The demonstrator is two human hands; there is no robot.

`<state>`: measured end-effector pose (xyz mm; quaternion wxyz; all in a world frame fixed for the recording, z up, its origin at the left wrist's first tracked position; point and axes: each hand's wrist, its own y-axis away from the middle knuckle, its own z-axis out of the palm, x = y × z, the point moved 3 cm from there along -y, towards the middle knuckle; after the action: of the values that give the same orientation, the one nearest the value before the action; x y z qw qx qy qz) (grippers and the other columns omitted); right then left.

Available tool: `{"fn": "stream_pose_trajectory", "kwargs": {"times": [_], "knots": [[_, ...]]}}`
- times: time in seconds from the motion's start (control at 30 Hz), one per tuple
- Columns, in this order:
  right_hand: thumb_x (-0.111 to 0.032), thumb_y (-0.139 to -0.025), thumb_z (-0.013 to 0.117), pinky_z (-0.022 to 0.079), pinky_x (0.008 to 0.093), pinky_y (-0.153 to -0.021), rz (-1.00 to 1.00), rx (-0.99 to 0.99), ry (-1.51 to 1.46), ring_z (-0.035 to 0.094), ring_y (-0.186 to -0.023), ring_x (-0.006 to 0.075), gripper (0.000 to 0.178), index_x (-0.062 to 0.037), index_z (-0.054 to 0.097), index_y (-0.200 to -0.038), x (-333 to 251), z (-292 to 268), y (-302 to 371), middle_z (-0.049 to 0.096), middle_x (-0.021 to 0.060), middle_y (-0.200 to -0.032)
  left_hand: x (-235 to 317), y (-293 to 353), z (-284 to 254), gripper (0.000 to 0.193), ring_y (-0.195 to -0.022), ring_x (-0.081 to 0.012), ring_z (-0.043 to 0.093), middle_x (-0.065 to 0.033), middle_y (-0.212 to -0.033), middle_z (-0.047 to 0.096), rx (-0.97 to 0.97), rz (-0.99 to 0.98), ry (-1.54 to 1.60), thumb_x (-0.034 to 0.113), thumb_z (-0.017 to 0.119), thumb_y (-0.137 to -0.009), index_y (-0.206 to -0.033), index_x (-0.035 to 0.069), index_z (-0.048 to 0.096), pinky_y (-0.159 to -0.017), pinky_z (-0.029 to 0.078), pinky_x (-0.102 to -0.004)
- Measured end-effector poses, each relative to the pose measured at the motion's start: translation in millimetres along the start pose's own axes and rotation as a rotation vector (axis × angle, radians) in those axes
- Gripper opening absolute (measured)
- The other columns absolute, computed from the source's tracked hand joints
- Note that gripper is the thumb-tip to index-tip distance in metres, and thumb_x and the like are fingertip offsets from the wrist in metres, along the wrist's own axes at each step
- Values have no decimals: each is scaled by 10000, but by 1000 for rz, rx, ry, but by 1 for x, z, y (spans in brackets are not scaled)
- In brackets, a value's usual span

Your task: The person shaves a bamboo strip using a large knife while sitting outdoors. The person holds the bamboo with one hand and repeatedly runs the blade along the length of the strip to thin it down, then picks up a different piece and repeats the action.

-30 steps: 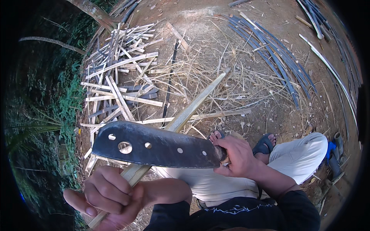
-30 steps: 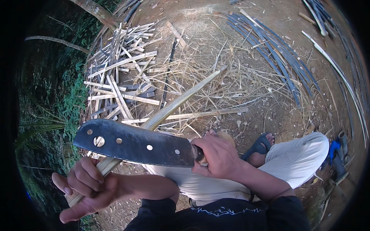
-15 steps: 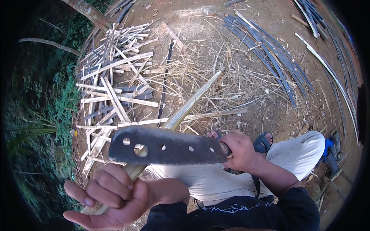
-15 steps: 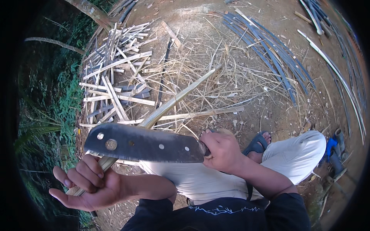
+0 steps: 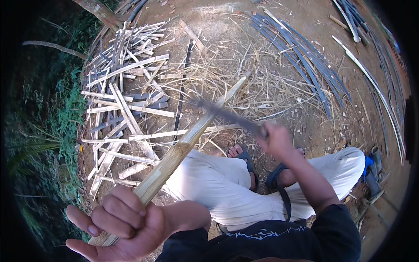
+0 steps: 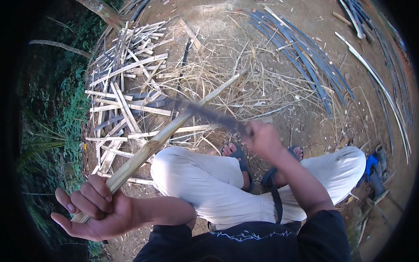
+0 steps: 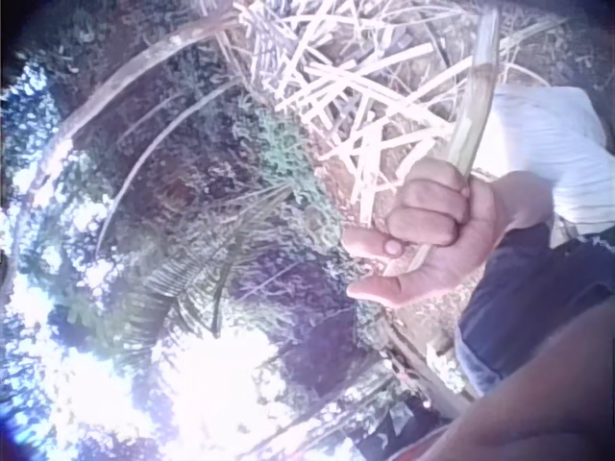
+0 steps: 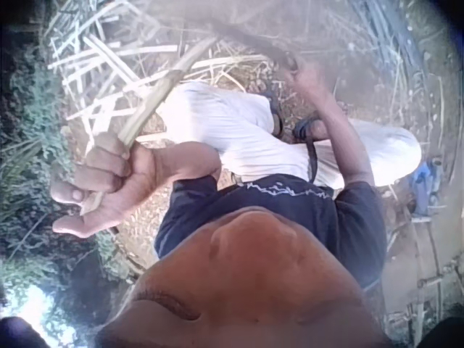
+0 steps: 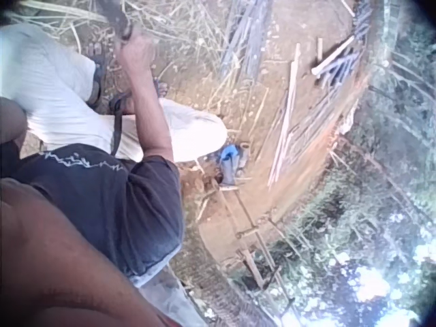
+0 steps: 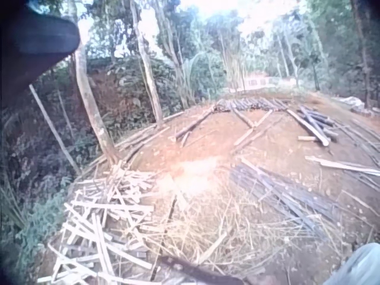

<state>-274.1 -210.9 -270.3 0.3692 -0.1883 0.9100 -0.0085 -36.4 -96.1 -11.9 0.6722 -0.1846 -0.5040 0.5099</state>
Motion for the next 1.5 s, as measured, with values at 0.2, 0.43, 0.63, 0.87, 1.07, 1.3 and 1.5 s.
{"fn": "stream_pose_trajectory", "kwargs": {"times": [0.2, 0.43, 0.63, 0.87, 1.07, 1.3, 1.5], "knots": [[-242, -798, 693, 538, 476, -674, 237, -77, 198, 667, -701, 390, 251, -16, 604, -861, 61, 5, -39, 665, 210, -750, -2, 4, 9, 298, -340, -50, 163, 59, -404, 253, -36, -37, 109, 348, 478, -997, -835, 120, 375, -374, 169, -238], [-130, -648, 723, 514, 435, -624, -188, -34, -132, 641, -669, 353, 316, -38, 603, -926, -54, -18, 8, 635, 149, -757, 76, 0, -70, 412, -352, -73, 312, 32, -467, 386, 3, 94, 8, 330, 471, -1002, -1044, -79, 498, -408, 341, -205], [-210, -657, 730, 529, 424, -642, -333, -140, -116, 669, -714, 306, 285, -74, 583, -859, -60, 7, 44, 626, 114, -751, 84, -1, -6, 483, -362, -55, 234, 70, -429, 283, -224, -9, 311, 551, 390, -997, -754, 133, 384, -444, 300, -217], [-238, -745, 723, 527, 465, -627, 98, -198, -45, 659, -696, 366, 258, -50, 575, -841, 20, 36, 41, 632, 161, -751, 85, 7, -36, 472, -385, -53, 282, 73, -465, 330, -156, -35, 141, 528, 332, -1023, -804, 118, 414, -467, 313, -212], [-230, -681, 736, 531, 458, -615, -406, -90, -230, 654, -651, 351, 266, -73, 576, -825, -52, -2, 67, 643, 132, -716, 89, 17, -8, 492, -377, -43, 294, 80, -466, 327, -190, 27, 176, 545, 355, -1016, -726, 148, 383, -452, 322, -208], [-215, -727, 737, 519, 477, -657, 206, -203, 64, 662, -730, 387, 298, -17, 609, -910, 46, 30, 43, 654, 197, -788, 87, 11, -25, 487, -377, -53, 254, 86, -470, 290, -93, -82, 101, 542, 346, -1017, -751, 140, 409, -449, 308, -210], [-94, -502, 710, 485, 370, -620, -382, -5, -165, 625, -631, 275, 326, -91, 580, -801, -29, 0, 67, 600, 64, -711, 84, 19, -1, 462, -389, -41, 302, 89, -477, 331, -169, 7, 147, 520, 379, -1019, -755, 143, 413, -450, 321, -202]]}}
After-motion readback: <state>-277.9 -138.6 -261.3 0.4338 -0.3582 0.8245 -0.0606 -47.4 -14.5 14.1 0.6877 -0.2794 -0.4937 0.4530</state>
